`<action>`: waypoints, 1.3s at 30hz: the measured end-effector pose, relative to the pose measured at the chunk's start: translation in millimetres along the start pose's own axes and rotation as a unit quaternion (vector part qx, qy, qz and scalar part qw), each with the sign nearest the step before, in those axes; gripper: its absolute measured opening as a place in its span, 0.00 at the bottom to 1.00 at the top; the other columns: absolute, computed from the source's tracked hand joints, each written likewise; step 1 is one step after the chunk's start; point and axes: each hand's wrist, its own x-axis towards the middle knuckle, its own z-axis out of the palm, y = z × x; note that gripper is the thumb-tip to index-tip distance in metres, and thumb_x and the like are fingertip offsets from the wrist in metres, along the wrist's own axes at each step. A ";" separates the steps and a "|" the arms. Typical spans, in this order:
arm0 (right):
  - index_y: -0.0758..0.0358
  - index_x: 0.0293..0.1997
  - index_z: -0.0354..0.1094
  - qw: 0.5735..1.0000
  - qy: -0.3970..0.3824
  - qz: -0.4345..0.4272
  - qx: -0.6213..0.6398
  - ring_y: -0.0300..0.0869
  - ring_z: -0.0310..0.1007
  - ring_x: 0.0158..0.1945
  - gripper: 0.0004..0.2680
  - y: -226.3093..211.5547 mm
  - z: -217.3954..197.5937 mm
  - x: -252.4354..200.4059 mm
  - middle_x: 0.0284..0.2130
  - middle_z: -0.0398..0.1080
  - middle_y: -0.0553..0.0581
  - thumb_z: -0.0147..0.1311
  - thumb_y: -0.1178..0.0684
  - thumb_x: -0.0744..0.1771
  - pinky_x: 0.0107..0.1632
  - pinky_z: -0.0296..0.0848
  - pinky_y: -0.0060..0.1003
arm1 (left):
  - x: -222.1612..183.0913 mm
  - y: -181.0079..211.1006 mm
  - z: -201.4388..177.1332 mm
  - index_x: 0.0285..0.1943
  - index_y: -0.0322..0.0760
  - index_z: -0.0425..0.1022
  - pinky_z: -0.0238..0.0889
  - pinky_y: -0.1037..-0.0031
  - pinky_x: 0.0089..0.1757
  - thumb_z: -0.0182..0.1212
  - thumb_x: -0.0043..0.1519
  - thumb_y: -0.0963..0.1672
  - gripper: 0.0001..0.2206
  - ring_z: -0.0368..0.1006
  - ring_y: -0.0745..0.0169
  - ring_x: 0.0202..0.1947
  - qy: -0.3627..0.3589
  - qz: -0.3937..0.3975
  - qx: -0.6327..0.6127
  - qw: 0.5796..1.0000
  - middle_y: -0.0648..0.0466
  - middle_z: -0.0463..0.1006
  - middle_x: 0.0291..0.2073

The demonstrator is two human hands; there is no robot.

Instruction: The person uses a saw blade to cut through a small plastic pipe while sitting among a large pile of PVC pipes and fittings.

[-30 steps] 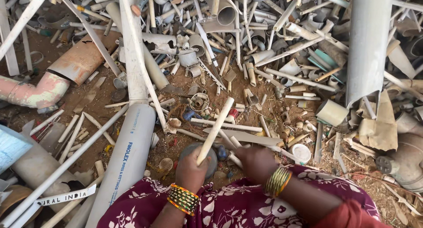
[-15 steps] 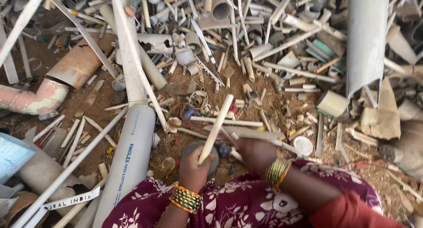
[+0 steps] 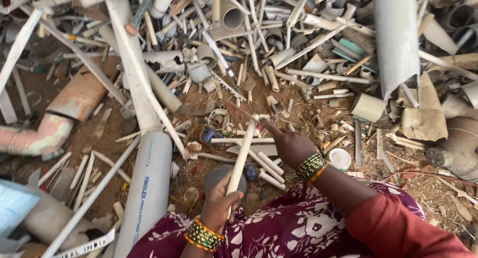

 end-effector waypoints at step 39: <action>0.46 0.77 0.43 0.994 -0.088 -0.030 0.060 0.39 0.71 0.20 0.28 -33.3 -2.3 -9.5 0.34 0.76 0.60 0.53 0.55 0.67 0.18 0.72 0.35 | -17.4 0.7 -5.1 0.81 0.43 0.45 0.60 0.79 0.14 0.53 0.63 0.40 0.35 0.65 0.71 0.15 -0.106 -0.013 -0.231 0.967 0.54 0.67 0.20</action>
